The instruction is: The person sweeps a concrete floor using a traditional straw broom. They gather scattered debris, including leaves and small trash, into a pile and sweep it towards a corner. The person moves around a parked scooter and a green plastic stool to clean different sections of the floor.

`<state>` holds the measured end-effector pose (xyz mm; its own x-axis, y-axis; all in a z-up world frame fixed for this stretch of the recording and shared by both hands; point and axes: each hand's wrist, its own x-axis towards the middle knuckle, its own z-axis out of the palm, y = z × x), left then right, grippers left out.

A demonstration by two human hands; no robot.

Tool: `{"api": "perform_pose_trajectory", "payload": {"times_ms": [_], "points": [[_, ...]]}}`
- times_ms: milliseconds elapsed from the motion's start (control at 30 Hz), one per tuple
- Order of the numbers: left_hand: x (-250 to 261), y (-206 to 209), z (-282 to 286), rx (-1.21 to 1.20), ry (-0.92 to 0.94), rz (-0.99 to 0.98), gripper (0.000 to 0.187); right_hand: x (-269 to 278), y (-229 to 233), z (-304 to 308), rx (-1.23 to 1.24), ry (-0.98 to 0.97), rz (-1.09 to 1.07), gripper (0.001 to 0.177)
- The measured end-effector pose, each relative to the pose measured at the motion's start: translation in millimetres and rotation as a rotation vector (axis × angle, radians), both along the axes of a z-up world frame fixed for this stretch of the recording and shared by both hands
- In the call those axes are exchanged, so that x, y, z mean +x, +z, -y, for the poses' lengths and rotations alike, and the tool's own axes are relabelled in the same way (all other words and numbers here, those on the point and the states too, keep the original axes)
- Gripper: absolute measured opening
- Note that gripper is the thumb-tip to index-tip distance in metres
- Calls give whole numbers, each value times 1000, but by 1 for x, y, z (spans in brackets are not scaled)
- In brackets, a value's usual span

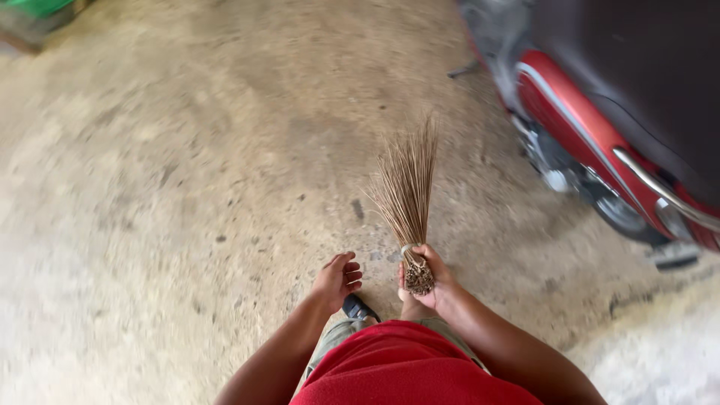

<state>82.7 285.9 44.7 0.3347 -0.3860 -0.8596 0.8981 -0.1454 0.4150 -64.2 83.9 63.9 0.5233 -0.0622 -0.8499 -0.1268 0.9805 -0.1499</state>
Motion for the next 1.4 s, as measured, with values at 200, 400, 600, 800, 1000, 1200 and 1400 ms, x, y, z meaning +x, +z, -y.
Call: {"api": "perform_pose_trajectory", "payload": {"times_ms": [200,400,600,800,1000,1200,1400], "points": [[1,30,-149,-191,344,-18,23,78,41,-102,1,413,133,21],[-12,95,-183,-226,378,-147,64,126,78,-207,43,846,196,39],[18,58,-196,-560,735,-156,58,184,84,-210,-732,1567,634,60],[109,72,-194,-595,1073,-63,42,276,158,-190,-1516,1305,1011,67],[223,136,-176,-703,1168,59,40,375,263,-184,-1556,1003,1367,76],[298,177,-153,-738,1109,145,48,448,326,-172,-1804,639,1686,78],[312,215,-150,-790,1084,243,47,474,309,-226,-1795,860,1778,77]]}}
